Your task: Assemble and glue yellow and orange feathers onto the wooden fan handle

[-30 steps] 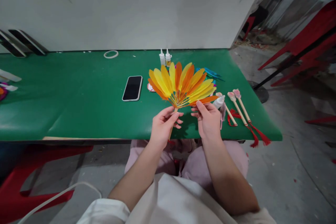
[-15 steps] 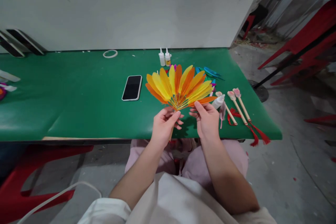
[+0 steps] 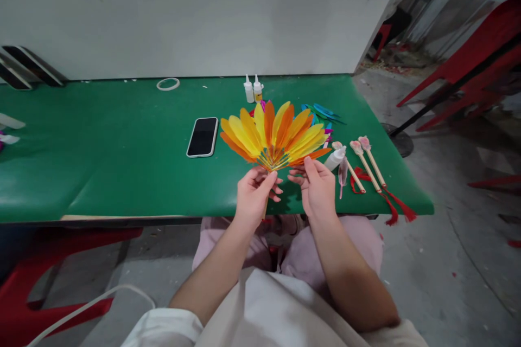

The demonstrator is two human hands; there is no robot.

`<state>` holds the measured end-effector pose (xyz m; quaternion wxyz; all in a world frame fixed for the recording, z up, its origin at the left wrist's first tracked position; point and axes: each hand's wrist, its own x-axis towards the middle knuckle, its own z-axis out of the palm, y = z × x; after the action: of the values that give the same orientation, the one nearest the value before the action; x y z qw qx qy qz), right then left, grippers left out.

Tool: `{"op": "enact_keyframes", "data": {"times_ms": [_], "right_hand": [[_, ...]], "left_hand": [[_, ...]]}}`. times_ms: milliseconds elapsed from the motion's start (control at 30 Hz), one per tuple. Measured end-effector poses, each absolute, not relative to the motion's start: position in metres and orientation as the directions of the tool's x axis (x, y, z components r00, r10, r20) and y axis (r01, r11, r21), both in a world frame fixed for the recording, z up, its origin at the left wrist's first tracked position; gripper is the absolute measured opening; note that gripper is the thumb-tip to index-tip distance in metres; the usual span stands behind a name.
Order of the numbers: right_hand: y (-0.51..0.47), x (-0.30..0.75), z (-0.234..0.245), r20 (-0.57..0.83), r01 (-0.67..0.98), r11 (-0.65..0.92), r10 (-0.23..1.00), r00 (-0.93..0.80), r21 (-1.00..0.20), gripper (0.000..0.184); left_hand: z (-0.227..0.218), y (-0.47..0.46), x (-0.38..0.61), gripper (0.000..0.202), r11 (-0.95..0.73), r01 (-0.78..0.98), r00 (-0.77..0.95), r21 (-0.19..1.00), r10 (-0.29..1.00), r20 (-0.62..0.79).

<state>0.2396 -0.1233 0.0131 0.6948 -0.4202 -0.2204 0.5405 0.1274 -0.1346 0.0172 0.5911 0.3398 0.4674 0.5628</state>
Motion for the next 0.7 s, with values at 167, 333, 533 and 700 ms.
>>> {"op": "enact_keyframes", "data": {"times_ms": [167,333,533,700], "right_hand": [[-0.124,0.239,0.012,-0.173,-0.587,0.030,0.942,0.286,-0.809,0.023],[-0.122,0.241,0.010,-0.200,-0.584,-0.002,0.941,0.274,-0.812,0.023],[-0.120,0.245,0.008,-0.238,-0.597,-0.057,0.944,0.229,-0.800,0.026],[-0.121,0.247,0.011,-0.215,-0.573,-0.049,0.950,0.225,-0.818,0.027]], "left_hand": [[0.013,-0.135,0.129,0.029,0.088,-0.350,-0.116,0.933,0.984,-0.136],[0.007,-0.134,0.127,0.024,0.036,-0.285,-0.096,0.958,0.993,-0.066],[0.003,-0.131,0.122,0.021,-0.002,-0.253,-0.073,0.967,0.997,-0.017],[0.006,-0.132,0.123,0.024,0.042,-0.275,-0.075,0.961,0.995,-0.065]]}}
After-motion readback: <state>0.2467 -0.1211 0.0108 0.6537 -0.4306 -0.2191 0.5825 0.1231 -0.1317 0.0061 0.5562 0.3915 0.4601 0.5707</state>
